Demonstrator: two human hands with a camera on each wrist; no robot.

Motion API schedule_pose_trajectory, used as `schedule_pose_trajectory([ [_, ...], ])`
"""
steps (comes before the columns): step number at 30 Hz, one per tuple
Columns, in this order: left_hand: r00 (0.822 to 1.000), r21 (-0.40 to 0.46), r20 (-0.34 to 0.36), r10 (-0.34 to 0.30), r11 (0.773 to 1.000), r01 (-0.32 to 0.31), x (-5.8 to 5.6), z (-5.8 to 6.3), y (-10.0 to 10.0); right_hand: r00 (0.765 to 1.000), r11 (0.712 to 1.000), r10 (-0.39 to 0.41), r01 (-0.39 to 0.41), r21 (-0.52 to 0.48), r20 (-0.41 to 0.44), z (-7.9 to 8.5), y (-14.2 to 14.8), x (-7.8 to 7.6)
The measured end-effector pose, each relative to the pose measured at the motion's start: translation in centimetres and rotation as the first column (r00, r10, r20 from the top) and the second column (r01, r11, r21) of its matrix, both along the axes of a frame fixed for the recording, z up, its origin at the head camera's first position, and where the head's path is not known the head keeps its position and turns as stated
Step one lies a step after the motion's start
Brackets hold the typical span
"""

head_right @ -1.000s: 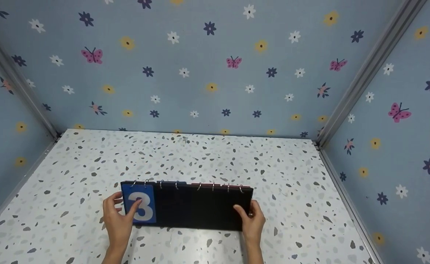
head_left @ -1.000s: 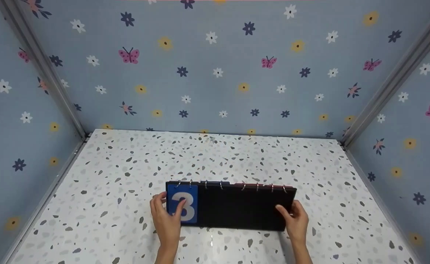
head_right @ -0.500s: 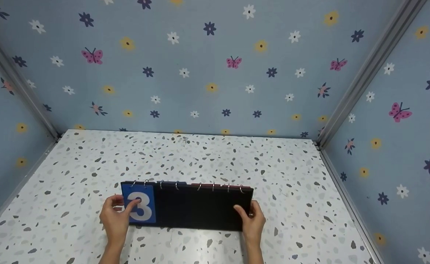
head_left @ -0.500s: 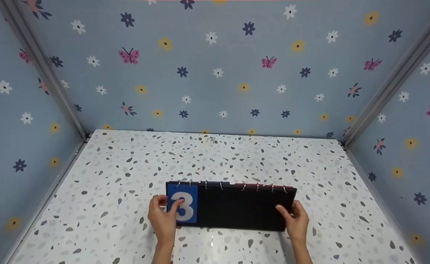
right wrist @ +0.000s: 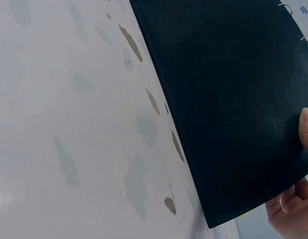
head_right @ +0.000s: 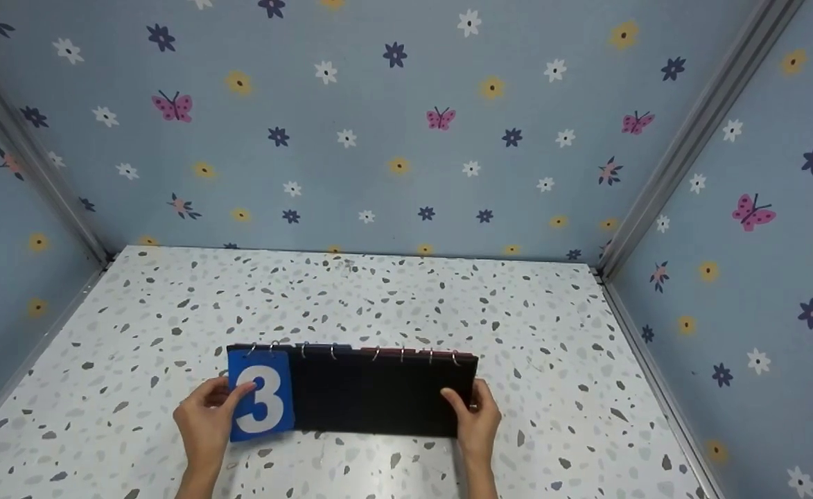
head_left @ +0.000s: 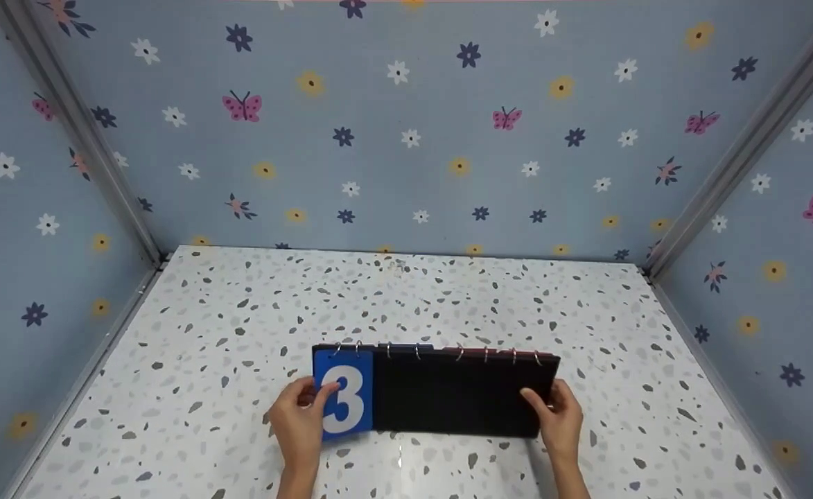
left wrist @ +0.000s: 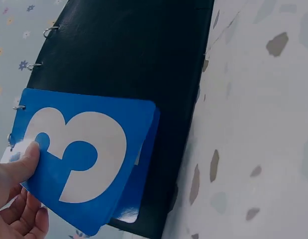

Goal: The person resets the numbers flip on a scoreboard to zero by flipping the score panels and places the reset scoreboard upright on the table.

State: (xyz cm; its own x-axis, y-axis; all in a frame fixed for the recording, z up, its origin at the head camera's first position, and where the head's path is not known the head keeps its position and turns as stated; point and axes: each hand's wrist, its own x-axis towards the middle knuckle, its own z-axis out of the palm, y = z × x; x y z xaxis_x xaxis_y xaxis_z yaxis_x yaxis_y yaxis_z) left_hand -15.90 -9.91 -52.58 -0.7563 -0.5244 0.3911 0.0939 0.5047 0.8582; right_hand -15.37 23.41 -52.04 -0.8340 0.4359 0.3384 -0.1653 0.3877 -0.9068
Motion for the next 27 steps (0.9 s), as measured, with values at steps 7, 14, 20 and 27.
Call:
schedule_pose_trajectory([
  [7, 1.000, -0.169, 0.015, 0.023, 0.985, -0.020, 1.0, 1.1, -0.2, 1.000, 1.000, 0.004, -0.004, -0.011, -0.023, -0.1, 0.1, 0.0],
  [14, 0.998, -0.248, 0.058, 0.030, 0.969, -0.015, 1.7, 2.6, 0.0, 0.999, 1.000, 0.008, -0.008, 0.000, -0.031, -0.3, 0.1, -0.2],
  [20, 0.983, -0.165, 0.182, -0.012, 0.985, 0.043, 1.8, 3.9, -0.4, 1.000, 1.000, 0.004, -0.004, -0.010, -0.024, -2.3, 1.1, -1.0],
  [27, 0.959, 0.079, 0.218, -0.181, 0.983, 0.167, 2.1, 5.6, -1.6, 0.997, 1.000, -0.006, 0.005, -0.009, -0.078, -3.9, 1.7, -1.6],
])
